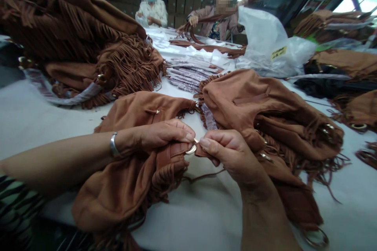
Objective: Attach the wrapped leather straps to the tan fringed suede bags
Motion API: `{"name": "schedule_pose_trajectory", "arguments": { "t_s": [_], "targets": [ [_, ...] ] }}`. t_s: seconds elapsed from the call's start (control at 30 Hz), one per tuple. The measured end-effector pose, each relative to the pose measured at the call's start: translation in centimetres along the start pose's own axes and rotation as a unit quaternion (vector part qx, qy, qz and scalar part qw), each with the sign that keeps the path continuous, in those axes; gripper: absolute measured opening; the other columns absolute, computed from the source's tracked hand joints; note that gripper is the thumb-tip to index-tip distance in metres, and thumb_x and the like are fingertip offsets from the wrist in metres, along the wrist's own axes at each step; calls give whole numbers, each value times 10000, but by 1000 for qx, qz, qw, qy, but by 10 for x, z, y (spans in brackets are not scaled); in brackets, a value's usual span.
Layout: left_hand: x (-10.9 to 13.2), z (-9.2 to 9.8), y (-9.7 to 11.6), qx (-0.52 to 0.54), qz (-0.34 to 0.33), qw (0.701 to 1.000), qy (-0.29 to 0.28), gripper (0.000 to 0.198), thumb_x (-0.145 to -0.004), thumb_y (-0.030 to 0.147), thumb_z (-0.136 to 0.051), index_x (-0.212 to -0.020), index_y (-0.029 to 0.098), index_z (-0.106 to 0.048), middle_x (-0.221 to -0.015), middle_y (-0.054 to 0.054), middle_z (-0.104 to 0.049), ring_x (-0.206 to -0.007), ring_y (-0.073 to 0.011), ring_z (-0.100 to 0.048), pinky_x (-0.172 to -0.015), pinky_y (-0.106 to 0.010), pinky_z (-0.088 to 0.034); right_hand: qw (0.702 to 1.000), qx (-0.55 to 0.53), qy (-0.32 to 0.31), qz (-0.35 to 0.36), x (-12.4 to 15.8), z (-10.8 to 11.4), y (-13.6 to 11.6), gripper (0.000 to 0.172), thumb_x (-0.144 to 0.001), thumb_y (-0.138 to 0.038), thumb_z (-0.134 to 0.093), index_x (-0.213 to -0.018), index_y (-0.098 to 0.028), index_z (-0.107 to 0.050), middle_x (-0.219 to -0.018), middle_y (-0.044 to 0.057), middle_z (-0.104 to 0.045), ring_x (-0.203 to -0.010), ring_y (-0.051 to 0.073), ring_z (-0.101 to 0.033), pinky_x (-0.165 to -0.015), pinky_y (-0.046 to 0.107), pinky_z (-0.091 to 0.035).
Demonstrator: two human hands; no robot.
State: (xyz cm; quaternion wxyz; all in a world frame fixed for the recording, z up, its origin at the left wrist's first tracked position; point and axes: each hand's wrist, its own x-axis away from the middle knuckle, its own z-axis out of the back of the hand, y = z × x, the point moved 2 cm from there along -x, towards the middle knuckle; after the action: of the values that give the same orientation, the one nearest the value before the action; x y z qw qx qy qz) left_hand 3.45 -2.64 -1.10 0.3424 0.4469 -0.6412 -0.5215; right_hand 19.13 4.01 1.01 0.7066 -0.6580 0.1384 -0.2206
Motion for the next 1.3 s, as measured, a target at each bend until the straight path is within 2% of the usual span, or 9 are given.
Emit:
{"name": "schedule_pose_trajectory", "arguments": {
  "t_s": [0.3, 0.4, 0.47, 0.6, 0.7, 0.8, 1.07, 1.2, 1.3],
  "targets": [
    [1, -2, -2, -29, 23, 999, -16, 204, -763, 288, -524, -642, 123, -528, -608, 27, -474, -563, -75, -386, -563, -210, -348, 999, -40, -21, -14, -3, 2, 7, 377, -748, -410, -694, -533, -145, -531, -478, -29, -401, -430, 59, -294, -397, 229, -154],
    [2, -3, 12, -133, 38, 990, 0, 303, -827, 382, -491, -645, 138, -489, -572, 39, -432, -518, -70, -347, -513, -212, -304, 998, -50, -1, -33, -5, 2, 8, 375, -751, -407, -688, -538, -155, -510, -461, -40, -382, -415, 55, -265, -384, 222, -133],
    [5, -8, 27, -290, 26, 956, 29, 383, -875, 454, -437, -651, 146, -470, -568, 40, -410, -513, -72, -338, -501, -216, -273, 998, -53, 16, -42, -6, 3, 8, 372, -749, -416, -682, -551, -155, -505, -460, -45, -379, -409, 50, -246, -380, 218, -117],
    [22, -31, 48, -571, 5, 815, 98, 442, -886, 556, -383, -761, 156, -526, -680, -2, -513, -584, -110, -423, -526, -246, -271, 996, -68, 41, -46, -6, 3, 5, 400, -738, -437, -674, -528, -163, -474, -435, -57, -349, -407, 51, -227, -394, 218, -130],
    [33, -47, 47, -652, 54, 740, 157, 416, -901, 522, -338, -817, 162, -529, -724, -31, -549, -611, -146, -470, -547, -264, -326, 996, -67, 35, -41, -6, -1, 2, 385, -735, -433, -675, -533, -157, -498, -438, -51, -367, -401, 54, -245, -391, 222, -128],
    [37, -55, 40, -673, 95, 704, 207, 333, -908, 399, -302, -850, 153, -518, -735, -52, -554, -616, -169, -511, -555, -283, -393, 997, -58, 29, -31, -7, -9, 0, 381, -739, -431, -668, -531, -147, -523, -446, -39, -391, -404, 54, -268, -389, 221, -142],
    [37, -63, 27, -687, 56, 667, 283, 235, -855, 280, -328, -855, 130, -509, -804, -88, -569, -693, -186, -551, -616, -310, -475, 997, -43, 54, 19, -4, -19, -6, 336, -724, -413, -695, -573, -131, -590, -497, -18, -448, -428, 54, -316, -389, 203, -196],
    [36, -62, 23, -685, 67, 671, 276, 232, -855, 271, -337, -872, 119, -511, -814, -94, -576, -692, -189, -551, -631, -325, -487, 998, -27, 57, 21, 0, -14, -8, 331, -712, -427, -707, -613, -125, -614, -536, -2, -492, -428, 53, -330, -379, 197, -191],
    [34, -56, 21, -688, 59, 688, 225, 220, -857, 287, -356, -878, 123, -501, -760, -74, -572, -640, -178, -542, -605, -313, -476, 998, -27, 48, 10, 3, -10, -8, 348, -701, -437, -718, -586, -135, -588, -502, -18, -459, -410, 50, -307, -368, 198, -170]
  ]
}}
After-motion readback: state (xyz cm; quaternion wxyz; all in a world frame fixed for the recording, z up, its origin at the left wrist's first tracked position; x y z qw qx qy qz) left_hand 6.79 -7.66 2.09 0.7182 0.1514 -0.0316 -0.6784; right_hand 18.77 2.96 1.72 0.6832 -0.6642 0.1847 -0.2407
